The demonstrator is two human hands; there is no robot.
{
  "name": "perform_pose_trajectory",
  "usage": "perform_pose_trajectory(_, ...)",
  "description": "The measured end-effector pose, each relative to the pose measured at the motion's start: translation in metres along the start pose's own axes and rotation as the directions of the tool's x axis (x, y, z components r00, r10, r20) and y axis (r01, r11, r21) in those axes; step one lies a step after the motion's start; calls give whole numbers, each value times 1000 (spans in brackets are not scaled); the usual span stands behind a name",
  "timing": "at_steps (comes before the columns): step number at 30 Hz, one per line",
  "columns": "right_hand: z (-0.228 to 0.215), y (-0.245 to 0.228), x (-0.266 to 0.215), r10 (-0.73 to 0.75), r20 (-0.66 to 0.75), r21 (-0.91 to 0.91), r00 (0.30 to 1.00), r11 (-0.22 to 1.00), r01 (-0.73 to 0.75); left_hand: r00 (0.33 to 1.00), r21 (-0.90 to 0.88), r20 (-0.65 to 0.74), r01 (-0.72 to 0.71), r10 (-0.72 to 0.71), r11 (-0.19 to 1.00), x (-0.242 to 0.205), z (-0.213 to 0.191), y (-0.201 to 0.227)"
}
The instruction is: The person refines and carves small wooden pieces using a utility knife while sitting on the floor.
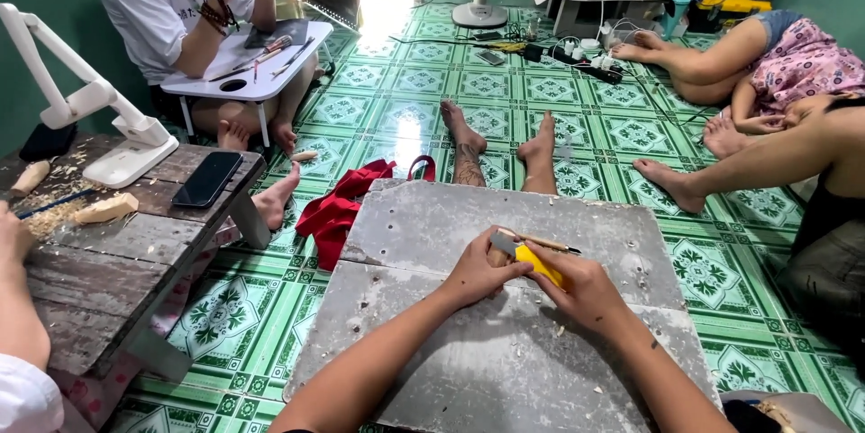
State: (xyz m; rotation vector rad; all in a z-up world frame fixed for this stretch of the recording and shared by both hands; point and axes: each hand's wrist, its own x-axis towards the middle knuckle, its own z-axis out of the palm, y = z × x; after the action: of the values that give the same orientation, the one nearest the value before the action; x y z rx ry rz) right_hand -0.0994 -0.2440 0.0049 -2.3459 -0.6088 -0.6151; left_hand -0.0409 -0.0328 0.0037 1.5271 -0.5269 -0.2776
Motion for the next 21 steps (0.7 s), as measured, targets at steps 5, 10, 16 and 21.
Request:
perform_pose_trajectory(5, 0, 2, 3, -16, 45, 14, 999, 1000, 15, 999, 148, 30, -35, 31, 988, -3, 0, -1)
perform_pose_trajectory(10, -1, 3, 3, -10, 88, 20, 996, 1000, 8, 999, 222, 38, -5, -4, 975, -5, 0, 3)
perform_pose_trajectory(16, -2, 5, 2, 32, 112, 44, 993, 998, -37, 996, 266, 43, -85, 77, 960, -2, -1, -2)
perform_pose_trajectory(21, -1, 6, 0, 35, 81, 29, 996, 999, -38, 962, 323, -3, -258, 273, 911, -2, 3, 4)
